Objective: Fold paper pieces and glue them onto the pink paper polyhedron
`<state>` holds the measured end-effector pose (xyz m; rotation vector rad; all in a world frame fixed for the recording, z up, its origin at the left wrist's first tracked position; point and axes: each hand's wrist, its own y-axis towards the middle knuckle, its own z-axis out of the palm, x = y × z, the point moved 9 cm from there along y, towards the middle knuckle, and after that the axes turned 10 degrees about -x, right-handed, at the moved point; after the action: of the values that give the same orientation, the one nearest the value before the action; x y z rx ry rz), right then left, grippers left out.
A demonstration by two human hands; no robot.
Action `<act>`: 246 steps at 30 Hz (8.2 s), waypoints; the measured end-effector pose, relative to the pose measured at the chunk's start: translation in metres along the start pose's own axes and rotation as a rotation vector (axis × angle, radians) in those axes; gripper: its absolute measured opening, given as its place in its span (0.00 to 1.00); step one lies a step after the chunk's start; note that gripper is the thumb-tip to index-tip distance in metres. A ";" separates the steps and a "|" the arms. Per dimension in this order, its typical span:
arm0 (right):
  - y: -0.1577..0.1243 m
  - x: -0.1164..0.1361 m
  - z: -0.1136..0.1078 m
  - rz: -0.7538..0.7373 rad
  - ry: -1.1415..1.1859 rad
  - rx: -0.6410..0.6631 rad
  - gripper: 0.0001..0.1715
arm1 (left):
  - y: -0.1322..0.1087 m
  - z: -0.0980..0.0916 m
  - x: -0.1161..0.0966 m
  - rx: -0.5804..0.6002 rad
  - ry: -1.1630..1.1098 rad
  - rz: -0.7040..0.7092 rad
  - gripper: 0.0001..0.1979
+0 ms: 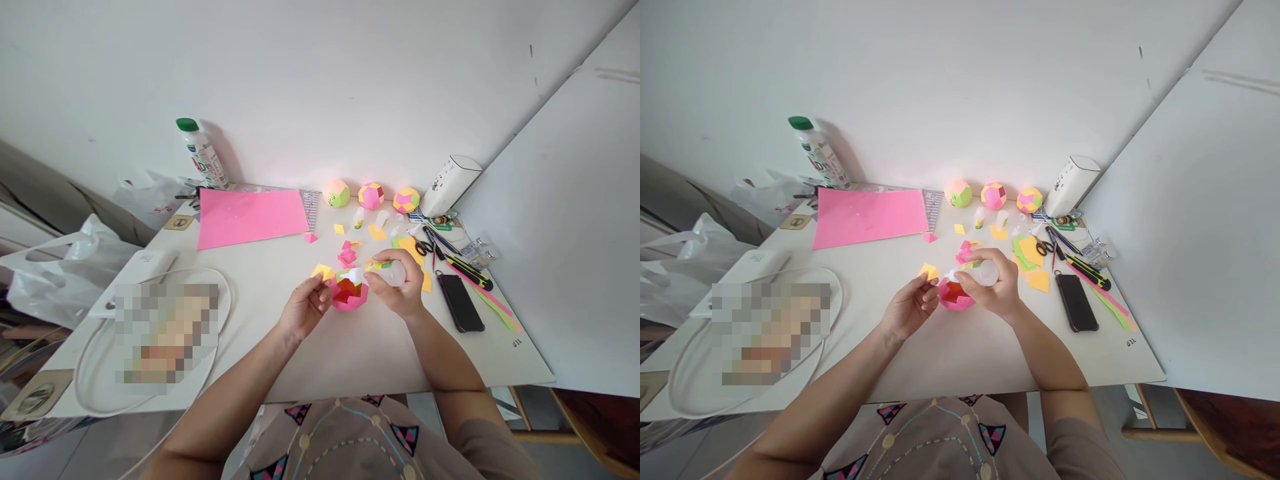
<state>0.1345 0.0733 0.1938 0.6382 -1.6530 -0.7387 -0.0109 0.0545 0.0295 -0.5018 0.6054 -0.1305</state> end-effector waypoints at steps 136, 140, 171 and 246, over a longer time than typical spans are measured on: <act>-0.094 -0.180 -0.105 0.915 -0.706 0.171 0.27 | -0.043 0.022 -0.030 0.143 0.854 1.038 0.09; -0.093 -0.177 -0.102 0.902 -0.764 0.209 0.27 | -0.036 0.016 -0.031 0.091 0.805 0.966 0.10; -0.021 -0.077 0.003 0.658 -0.104 0.488 0.09 | -0.003 0.006 0.015 0.155 1.591 0.773 0.46; -0.018 -0.008 0.009 0.211 -0.007 0.377 0.07 | -0.005 0.015 0.011 0.339 0.409 0.247 0.31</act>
<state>0.1277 0.0690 0.1737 0.7090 -1.8504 -0.2782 0.0064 0.0537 0.0369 -0.0648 1.0185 -0.0990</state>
